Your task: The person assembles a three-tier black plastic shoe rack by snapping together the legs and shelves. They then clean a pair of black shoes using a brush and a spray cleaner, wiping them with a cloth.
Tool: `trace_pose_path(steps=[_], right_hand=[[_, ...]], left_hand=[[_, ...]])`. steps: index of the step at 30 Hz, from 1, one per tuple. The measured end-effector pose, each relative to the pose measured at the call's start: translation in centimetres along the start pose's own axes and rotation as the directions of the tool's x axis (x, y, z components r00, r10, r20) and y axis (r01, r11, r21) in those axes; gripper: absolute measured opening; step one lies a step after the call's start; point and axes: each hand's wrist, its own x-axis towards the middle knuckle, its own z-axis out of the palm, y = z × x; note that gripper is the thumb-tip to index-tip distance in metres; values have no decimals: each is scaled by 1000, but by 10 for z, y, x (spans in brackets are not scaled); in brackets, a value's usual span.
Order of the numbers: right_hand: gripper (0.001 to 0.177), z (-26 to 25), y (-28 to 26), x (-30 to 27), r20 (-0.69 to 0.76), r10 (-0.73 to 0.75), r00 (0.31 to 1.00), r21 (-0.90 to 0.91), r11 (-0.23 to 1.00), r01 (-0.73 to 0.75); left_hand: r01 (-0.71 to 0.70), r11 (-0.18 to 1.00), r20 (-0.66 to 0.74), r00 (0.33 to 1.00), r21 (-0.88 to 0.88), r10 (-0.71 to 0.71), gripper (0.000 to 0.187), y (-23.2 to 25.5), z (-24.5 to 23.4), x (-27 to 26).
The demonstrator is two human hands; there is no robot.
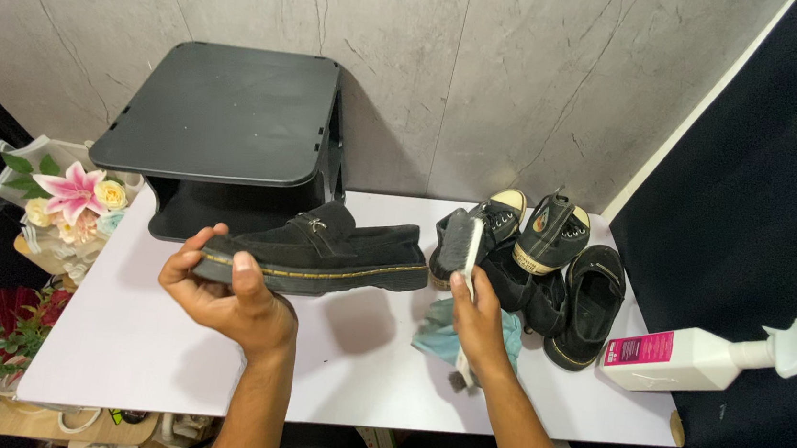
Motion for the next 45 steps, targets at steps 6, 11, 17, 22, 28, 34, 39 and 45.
trace_pose_path(steps=[6,11,17,22,28,34,39,45], right_hand=[[42,8,-10,1,120,111,987,423,893,-152],[54,27,-18,-7,199,70,977,572,802,-174],[52,26,-24,-2,85,100,991,695,707,-131],[61,14,-44,10,-17,-38,999,614,788,41],[64,13,-65,-2,54,-308,950,403,877,262],[70,27,-73,-8,118,-421,899,301,878,372],[71,28,-74,-13,197,-390,899,193,915,355],[71,26,-84,-11,255,-401,880,-151,882,446]], left_hand=[[178,979,-66,981,-101,-185,42,-10,4,-7],[360,906,-152,905,-223,-398,37,-18,2,-18],[448,855,39,890,-262,-454,30,-41,-11,-40],[297,943,109,943,150,-315,24,-42,-10,-34],[-9,985,619,778,172,-102,13,-7,24,-27],[110,965,714,654,238,-250,27,12,58,-24],[244,910,701,580,336,-415,22,-1,57,-26],[274,861,694,510,429,-508,30,-17,49,-27]])
